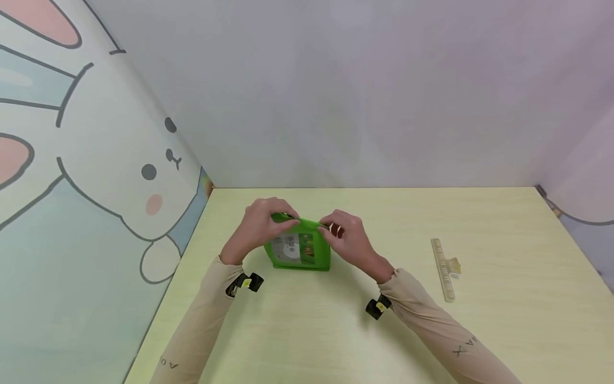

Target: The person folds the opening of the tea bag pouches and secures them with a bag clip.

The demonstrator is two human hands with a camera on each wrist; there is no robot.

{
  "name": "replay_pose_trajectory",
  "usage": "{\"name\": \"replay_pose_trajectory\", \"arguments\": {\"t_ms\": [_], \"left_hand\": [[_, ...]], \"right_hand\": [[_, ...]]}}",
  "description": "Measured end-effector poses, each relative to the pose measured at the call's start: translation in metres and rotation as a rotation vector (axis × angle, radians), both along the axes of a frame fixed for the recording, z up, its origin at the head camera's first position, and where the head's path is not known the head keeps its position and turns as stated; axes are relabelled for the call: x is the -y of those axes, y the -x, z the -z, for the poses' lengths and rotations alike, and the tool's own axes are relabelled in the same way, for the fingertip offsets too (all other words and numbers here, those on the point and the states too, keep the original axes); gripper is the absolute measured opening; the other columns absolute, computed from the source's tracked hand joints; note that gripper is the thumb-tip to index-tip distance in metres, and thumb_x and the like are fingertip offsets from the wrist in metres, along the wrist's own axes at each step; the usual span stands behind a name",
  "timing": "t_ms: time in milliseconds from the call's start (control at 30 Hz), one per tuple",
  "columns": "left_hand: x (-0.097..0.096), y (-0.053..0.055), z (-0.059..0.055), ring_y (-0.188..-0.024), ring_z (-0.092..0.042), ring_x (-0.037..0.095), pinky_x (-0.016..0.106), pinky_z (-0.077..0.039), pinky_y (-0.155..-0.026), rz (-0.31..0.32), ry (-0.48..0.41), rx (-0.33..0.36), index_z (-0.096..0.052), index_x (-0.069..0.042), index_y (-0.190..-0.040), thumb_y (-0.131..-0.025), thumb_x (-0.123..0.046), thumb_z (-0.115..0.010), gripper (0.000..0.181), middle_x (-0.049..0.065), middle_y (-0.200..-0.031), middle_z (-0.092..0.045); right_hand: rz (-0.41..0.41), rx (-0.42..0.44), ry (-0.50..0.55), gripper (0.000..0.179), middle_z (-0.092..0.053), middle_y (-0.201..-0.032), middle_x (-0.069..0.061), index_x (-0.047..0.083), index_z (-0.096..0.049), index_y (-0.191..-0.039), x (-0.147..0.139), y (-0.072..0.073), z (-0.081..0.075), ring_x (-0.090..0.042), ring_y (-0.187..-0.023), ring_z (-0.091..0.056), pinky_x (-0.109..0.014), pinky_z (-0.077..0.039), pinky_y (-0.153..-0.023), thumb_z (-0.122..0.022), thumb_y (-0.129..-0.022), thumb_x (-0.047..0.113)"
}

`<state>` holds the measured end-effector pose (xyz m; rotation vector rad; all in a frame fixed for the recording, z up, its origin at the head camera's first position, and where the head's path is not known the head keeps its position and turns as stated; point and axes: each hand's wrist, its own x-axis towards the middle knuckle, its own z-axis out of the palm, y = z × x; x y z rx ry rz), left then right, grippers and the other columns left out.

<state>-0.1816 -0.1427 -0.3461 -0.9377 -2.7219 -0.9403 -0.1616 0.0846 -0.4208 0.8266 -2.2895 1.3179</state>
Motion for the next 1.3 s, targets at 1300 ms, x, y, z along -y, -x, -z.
{"name": "replay_pose_trajectory", "arguments": {"t_ms": [1300], "left_hand": [[0.0,-0.001,0.003,-0.085,-0.063,0.009,0.036,-0.051,-0.072,0.021,-0.05,-0.015,-0.076,-0.021,-0.086,-0.082,-0.022,-0.075,0.004,-0.01,-0.088,-0.069]], "right_hand": [[0.062,0.262,-0.041,0.021,-0.064,-0.1,0.003,0.013,-0.065,-0.105,-0.061,-0.032,-0.022,-0.013,-0.087,-0.062,-0.037,-0.051,-0.069,-0.071,-0.086,0.017]]}}
